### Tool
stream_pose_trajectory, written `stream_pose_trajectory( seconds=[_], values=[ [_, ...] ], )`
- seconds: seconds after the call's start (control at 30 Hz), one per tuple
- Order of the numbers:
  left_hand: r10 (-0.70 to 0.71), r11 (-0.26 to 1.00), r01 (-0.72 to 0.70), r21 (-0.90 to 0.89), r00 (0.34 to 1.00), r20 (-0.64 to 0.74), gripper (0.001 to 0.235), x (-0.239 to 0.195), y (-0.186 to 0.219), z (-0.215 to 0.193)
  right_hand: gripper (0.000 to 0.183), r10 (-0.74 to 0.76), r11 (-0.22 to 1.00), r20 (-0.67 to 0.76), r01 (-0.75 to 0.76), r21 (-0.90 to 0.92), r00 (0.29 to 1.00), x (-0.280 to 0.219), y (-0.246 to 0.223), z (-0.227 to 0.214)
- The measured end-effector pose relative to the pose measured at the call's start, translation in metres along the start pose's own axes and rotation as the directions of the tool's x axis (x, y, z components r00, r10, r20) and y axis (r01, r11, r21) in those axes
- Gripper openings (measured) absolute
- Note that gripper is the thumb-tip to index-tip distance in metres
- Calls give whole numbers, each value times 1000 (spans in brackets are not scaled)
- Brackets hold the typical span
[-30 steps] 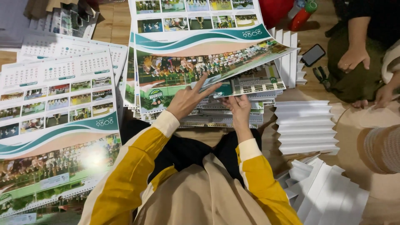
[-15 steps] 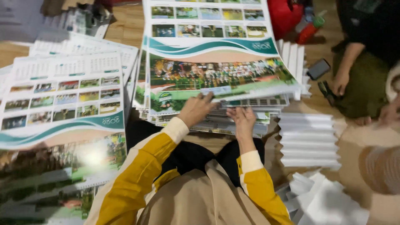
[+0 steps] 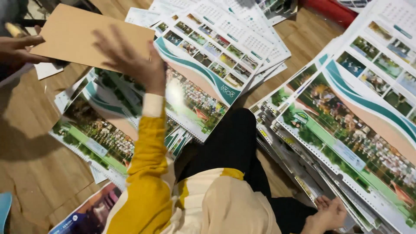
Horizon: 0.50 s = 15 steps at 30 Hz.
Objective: The person sits on the floor and assembles wall calendars by inserting metal spiral rings into the punched holes of the printed pages. They handle the calendar pages and rings by hand, aligning the holes and twisting the rings to secure the pages together.
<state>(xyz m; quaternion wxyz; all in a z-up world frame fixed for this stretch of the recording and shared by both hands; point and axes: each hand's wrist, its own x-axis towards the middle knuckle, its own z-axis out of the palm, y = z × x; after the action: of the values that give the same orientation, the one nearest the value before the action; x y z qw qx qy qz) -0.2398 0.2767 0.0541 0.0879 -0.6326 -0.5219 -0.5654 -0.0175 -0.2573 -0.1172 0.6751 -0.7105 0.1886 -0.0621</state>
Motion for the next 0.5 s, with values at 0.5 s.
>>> stream_pose_trajectory(
  seconds=[0.5],
  values=[
    [-767,-284,731,-621,215,604,71,-7,-96,30,9,-29,973,-36,20,-231,999,-12,-1,4]
  ],
)
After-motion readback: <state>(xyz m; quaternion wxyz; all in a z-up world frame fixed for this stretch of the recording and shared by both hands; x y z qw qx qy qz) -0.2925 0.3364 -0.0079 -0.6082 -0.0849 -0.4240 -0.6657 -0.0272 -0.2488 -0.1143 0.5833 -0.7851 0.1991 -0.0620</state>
